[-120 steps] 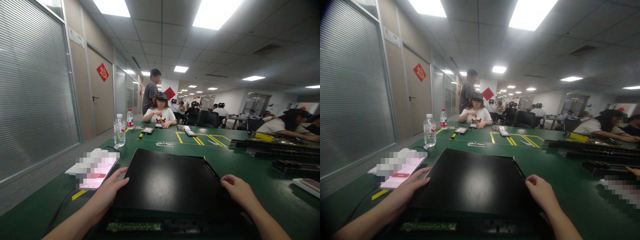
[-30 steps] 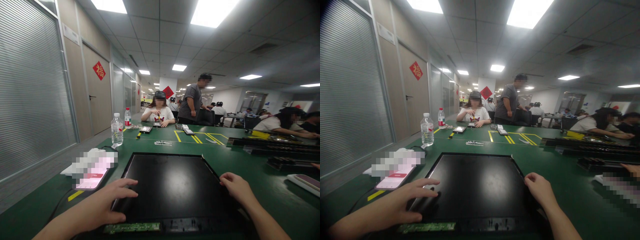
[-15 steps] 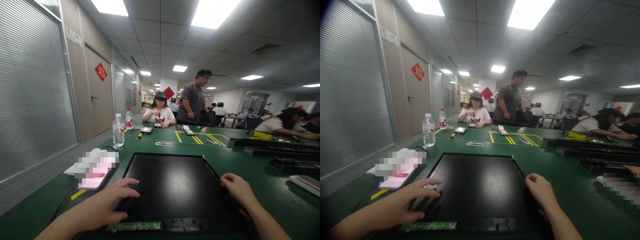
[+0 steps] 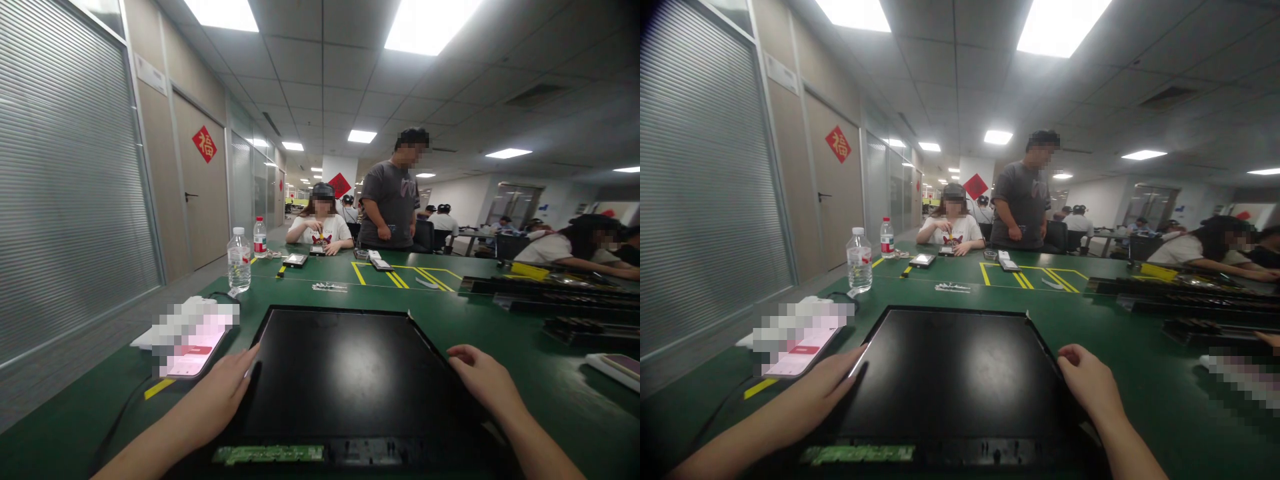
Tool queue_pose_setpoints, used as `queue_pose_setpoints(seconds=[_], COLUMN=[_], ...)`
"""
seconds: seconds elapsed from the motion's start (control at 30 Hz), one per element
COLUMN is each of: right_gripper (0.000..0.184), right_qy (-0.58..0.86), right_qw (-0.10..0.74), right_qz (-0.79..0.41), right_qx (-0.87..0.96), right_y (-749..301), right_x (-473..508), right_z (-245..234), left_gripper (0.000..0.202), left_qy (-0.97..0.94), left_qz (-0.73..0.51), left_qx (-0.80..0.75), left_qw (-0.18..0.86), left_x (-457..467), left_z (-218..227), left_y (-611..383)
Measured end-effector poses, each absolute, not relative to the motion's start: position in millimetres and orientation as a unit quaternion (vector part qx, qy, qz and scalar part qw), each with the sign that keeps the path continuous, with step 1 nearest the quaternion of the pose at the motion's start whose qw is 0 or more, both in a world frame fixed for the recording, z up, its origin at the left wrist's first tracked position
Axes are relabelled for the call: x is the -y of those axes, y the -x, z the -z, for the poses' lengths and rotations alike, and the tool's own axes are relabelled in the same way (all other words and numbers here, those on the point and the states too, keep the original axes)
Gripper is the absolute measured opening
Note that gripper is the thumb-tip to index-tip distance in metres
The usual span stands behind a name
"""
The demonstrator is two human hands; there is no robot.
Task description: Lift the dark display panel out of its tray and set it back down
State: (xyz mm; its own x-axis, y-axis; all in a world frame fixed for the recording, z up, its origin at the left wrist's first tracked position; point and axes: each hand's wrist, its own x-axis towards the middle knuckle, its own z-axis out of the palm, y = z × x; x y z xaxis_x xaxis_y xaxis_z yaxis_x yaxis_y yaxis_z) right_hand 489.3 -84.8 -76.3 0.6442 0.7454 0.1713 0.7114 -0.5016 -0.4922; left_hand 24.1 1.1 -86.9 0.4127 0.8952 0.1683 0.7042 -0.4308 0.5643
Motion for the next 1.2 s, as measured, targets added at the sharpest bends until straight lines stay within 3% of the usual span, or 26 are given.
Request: queue_pose_setpoints(seconds=[0.33, 0.6, 0.77, 0.93, 1.2], right_gripper=[0.039, 0.040, 0.037, 0.036, 0.035], right_qy=[0.851, 0.851, 0.851, 0.851, 0.851], right_qw=[0.240, 0.231, 0.234, 0.234, 0.239], right_qz=[-0.060, -0.080, -0.091, -0.101, -0.093], right_qx=[0.464, 0.464, 0.461, 0.459, 0.458], right_y=[-482, -479, -482, -483, -483], right_x=[86, 89, 91, 91, 88], right_z=[83, 79, 77, 72, 75], left_gripper=[0.049, 0.056, 0.052, 0.056, 0.053], left_qy=[-0.833, -0.808, -0.751, -0.628, -0.486], left_qz=[-0.170, -0.222, -0.324, -0.341, -0.413], left_qx=[-0.504, -0.514, -0.509, -0.519, -0.496], left_qw=[0.152, 0.182, 0.268, 0.470, 0.590], left_x=[-1, 2, 11, 18, 7], left_z=[78, 73, 59, 41, 49], left_y=[-19, -17, -19, -27, -26])
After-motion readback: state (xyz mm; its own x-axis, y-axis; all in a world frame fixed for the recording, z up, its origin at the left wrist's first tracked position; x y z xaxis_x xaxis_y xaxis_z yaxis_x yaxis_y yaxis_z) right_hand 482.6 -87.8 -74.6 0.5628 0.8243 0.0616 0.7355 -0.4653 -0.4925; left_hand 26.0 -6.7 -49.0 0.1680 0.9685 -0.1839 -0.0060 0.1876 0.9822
